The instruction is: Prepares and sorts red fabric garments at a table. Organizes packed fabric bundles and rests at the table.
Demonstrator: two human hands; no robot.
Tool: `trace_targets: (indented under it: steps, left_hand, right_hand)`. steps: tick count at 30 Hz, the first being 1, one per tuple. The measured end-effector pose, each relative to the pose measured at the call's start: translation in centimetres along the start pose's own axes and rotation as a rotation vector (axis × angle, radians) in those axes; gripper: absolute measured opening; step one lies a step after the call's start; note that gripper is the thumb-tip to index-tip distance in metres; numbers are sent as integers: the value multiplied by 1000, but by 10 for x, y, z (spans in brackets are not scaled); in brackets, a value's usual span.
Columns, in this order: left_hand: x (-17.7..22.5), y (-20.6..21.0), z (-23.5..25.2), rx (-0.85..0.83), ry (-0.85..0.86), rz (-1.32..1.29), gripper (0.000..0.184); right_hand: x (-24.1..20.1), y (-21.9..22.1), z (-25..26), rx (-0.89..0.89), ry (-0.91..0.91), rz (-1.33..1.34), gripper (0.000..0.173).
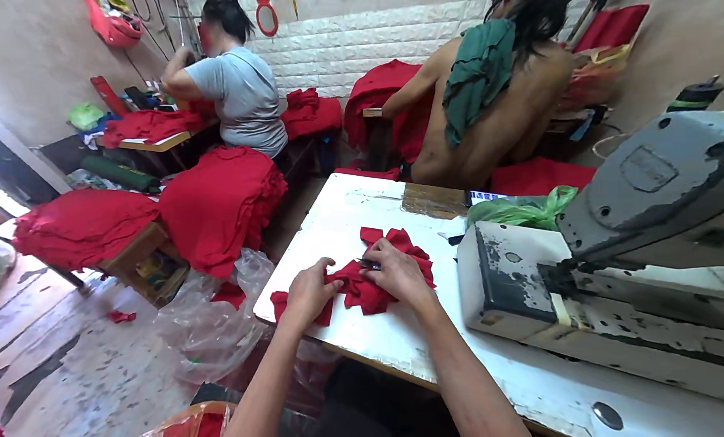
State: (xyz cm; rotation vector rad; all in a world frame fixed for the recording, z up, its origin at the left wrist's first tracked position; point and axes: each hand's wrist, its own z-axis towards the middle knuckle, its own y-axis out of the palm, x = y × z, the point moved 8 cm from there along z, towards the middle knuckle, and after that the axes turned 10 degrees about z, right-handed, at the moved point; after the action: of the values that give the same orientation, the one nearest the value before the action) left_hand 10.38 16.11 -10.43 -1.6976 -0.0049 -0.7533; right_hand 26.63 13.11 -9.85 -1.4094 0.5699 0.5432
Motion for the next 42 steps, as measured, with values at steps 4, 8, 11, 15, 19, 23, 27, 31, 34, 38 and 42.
trace_targets:
  steps: [4, 8, 11, 15, 19, 23, 27, 31, 34, 38, 42]
  left_hand:
    - [11, -15, 12, 210, 106, -74, 26]
    - [20, -41, 13, 332, 224, -244, 19]
    - [22, -52, 11, 375, 228, -259, 20]
    - [19, -61, 1, 509, 226, -192, 20]
    - [10, -63, -9, 568, 262, -268, 19]
    - [-11, -65, -21, 589, 199, -235, 19]
    - [-45, -64, -30, 619, 99, -139, 22]
    - [-62, -57, -32, 571, 1, -193, 22]
    - [-61, -54, -31, 531, -36, -187, 23]
    - [-58, -55, -29, 554, -42, -175, 23]
    - [-53, -58, -30, 581, -36, -170, 23]
  right_hand:
    - [4, -20, -5, 390, -104, 192, 20]
    - [8, -31, -5, 385, -184, 463, 26]
    - [4, -18, 1, 120, -112, 281, 32]
    - [-1, -28, -10, 484, -175, 146, 17]
    - [-11, -39, -22, 576, -416, 428, 14]
    - [-20, -18, -11, 154, -333, 620, 20]
    - [-7, -4, -3, 90, -134, 382, 46]
    - [-5, -15, -10, 351, -139, 214, 46]
    - [-13, -16, -14, 369, -173, 195, 42]
    - [-24, -16, -18, 345, -285, 112, 26]
    - [-27, -17, -21, 242, -242, 42, 21]
